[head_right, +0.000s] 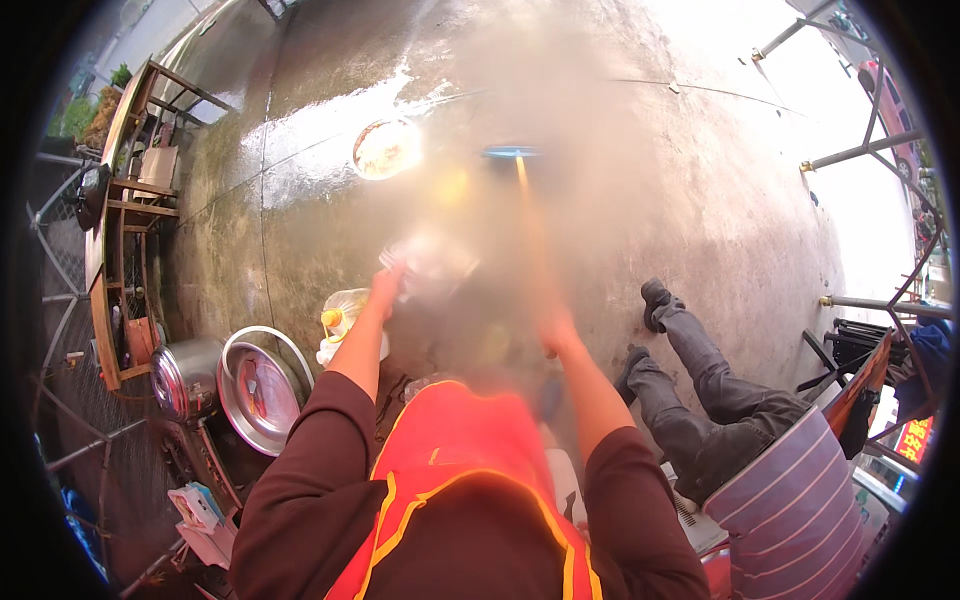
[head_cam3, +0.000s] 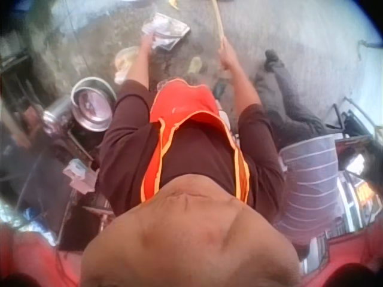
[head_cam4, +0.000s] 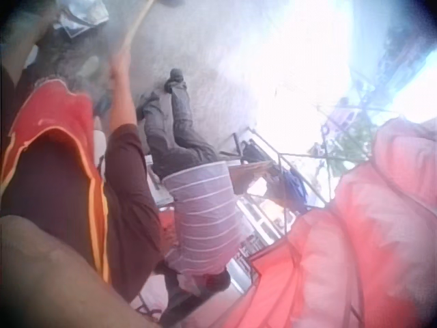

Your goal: The person sweeps debris into a dustpan, disposes of trash into a bin, then opens a chest freezer and places a bowl and several plastic bags of food inside. The person closes the freezer after arranging the items.

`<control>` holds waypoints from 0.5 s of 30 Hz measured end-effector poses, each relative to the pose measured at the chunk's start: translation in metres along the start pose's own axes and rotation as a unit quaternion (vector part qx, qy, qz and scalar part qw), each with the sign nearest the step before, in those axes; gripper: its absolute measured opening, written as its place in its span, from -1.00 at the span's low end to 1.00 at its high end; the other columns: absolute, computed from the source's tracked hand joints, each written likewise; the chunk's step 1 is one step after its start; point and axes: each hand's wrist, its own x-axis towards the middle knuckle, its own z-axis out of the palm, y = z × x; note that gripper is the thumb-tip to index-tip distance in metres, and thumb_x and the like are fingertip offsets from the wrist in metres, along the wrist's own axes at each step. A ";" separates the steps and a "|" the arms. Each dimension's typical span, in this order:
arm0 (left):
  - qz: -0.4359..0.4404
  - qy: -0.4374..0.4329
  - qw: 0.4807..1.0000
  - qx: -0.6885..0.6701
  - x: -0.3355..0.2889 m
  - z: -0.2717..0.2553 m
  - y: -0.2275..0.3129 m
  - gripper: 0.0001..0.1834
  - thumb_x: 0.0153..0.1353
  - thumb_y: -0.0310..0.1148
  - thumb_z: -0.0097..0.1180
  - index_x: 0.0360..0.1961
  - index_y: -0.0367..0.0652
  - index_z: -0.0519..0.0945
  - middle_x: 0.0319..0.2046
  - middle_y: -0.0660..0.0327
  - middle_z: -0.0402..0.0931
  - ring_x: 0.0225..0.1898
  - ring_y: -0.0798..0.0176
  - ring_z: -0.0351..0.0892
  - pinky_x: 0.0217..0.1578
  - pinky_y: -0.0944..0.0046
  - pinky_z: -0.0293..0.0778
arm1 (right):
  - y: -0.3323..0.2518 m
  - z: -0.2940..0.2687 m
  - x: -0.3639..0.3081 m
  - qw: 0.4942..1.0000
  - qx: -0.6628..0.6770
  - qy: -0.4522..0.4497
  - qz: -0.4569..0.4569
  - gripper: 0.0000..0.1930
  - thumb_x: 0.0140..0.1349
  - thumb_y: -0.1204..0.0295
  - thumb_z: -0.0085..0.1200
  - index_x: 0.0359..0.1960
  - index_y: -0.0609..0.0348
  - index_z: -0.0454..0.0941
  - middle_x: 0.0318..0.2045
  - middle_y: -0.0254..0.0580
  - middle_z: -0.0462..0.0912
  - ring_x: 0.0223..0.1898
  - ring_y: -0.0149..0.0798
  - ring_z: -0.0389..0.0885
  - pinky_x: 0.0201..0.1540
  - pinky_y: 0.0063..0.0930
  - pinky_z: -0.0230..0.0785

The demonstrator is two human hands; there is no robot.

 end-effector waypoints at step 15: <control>-0.057 0.130 0.985 -0.096 0.054 0.001 0.039 -0.49 0.16 -0.03 0.23 -0.10 -0.30 0.60 -0.15 0.21 0.59 -0.07 0.35 0.46 0.10 0.21 0.23 | -0.082 -0.206 0.011 0.925 -0.140 -0.331 0.127 -0.23 0.14 0.49 -0.12 0.44 -0.11 -0.06 -0.31 0.37 0.58 -0.35 0.36 0.57 -0.24 0.05 0.44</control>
